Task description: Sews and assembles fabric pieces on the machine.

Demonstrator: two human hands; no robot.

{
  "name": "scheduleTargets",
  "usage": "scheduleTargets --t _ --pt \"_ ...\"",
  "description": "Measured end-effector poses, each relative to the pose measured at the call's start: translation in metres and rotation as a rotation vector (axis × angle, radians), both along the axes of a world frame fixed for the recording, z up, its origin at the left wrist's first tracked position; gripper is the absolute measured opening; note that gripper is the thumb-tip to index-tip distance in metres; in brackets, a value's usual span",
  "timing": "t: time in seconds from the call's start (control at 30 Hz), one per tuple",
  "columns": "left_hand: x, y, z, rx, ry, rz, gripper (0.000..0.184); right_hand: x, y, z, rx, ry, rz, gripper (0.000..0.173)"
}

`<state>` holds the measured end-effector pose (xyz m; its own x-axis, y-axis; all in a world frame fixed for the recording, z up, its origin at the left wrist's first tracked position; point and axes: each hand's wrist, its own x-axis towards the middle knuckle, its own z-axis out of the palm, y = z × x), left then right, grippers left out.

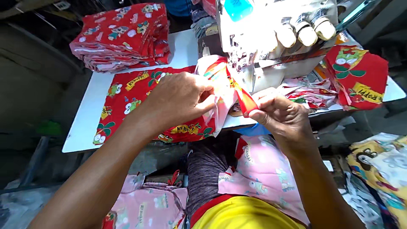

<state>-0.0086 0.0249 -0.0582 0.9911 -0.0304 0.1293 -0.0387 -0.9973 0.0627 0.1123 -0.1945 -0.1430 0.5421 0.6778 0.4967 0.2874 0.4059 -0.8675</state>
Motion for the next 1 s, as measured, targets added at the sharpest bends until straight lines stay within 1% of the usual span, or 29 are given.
scheduleTargets --t 0.17,0.27,0.33,0.4,0.43,0.5,0.6,0.7,0.77,0.8,0.83,0.9,1.0 --pt "-0.017 -0.015 0.005 0.017 0.029 -0.046 0.027 0.003 -0.003 0.002 0.002 0.002 -0.025 0.011" --pt "-0.022 -0.028 0.006 0.052 0.036 -0.03 0.038 0.004 -0.004 0.002 0.016 0.0 -0.047 0.01" --pt "-0.025 -0.031 0.006 0.089 0.045 0.001 0.041 0.004 -0.005 0.002 0.027 0.022 -0.039 0.012" --pt "-0.029 -0.03 0.008 0.136 0.06 0.059 0.039 0.004 -0.006 0.001 0.022 0.021 -0.046 0.011" --pt "-0.031 -0.029 0.008 0.146 0.062 0.085 0.035 0.004 -0.007 0.0 0.019 0.02 -0.054 0.011" --pt "-0.035 -0.029 0.009 0.143 0.054 0.085 0.03 0.004 -0.007 0.0 0.009 0.016 -0.075 0.01" --pt "-0.04 -0.045 0.005 0.06 0.052 -0.039 0.029 0.005 -0.005 0.008 0.01 0.013 -0.106 0.011" --pt "-0.039 -0.079 -0.006 -0.018 0.09 -0.209 0.033 0.0 0.003 0.023 0.004 -0.029 -0.155 0.014" --pt "-0.036 -0.094 -0.005 -0.032 0.11 -0.29 0.035 -0.006 0.006 0.031 -0.045 -0.093 -0.126 0.015" --pt "-0.035 -0.095 -0.002 -0.046 0.1 -0.298 0.035 -0.009 0.006 0.032 -0.093 -0.133 -0.076 0.015" --pt "-0.033 -0.09 0.002 -0.06 0.086 -0.285 0.033 -0.01 0.005 0.03 -0.153 -0.192 -0.022 0.015" --pt "-0.029 -0.067 0.012 -0.058 0.104 -0.219 0.026 -0.006 0.002 0.019 -0.237 -0.326 0.084 0.015" --pt "-0.019 -0.019 0.02 -0.047 0.178 -0.144 0.023 0.003 -0.005 0.011 -0.275 -0.407 0.157 0.016"
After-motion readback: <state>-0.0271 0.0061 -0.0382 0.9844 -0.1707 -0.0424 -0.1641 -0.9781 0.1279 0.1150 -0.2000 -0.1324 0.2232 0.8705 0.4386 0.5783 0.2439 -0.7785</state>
